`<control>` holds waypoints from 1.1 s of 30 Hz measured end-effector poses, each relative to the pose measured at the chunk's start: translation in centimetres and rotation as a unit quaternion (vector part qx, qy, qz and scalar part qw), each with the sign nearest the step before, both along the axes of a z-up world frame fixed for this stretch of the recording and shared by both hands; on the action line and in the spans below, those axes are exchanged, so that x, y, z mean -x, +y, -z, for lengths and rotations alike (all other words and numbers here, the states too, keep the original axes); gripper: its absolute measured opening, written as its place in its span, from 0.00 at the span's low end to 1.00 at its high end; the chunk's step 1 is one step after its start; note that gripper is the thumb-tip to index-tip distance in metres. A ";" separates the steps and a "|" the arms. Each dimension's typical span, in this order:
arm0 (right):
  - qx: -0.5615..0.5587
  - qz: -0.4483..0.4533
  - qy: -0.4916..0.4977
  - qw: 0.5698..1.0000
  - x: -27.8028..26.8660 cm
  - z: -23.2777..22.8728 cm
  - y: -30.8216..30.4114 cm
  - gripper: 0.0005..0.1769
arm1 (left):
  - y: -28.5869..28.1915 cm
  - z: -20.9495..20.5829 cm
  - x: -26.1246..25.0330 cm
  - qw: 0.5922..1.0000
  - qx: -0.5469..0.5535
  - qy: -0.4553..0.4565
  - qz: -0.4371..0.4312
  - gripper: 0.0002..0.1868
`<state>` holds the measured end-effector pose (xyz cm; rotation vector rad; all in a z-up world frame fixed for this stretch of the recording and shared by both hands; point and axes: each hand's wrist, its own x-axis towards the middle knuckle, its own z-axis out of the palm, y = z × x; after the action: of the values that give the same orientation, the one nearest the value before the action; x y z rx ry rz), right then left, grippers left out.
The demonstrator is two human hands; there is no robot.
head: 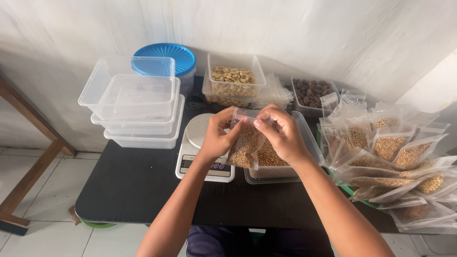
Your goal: Filling small plastic bags with grains using a spoon, weighing them on a digital scale, and sealing the bags.
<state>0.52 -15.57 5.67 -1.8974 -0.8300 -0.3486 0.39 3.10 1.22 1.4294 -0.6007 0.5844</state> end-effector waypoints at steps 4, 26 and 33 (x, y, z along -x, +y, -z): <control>0.017 0.003 0.014 1.000 0.0 0.0 0.1 0.07 | 0.3 -0.1 0.0 1.000 0.005 0.010 0.007 0.09; 0.046 -0.014 -0.021 0.999 0.8 -0.8 1.7 0.16 | 4.5 -0.9 -0.1 0.999 -0.027 -0.025 0.012 0.18; 0.064 -0.056 -0.086 0.993 1.8 -1.9 3.1 0.16 | 7.0 -0.1 2.0 0.996 -0.083 0.028 0.012 0.09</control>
<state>-1.31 -12.51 7.54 -1.9496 -1.0921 -0.4016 -1.64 10.10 1.31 1.5879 -0.6321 0.4817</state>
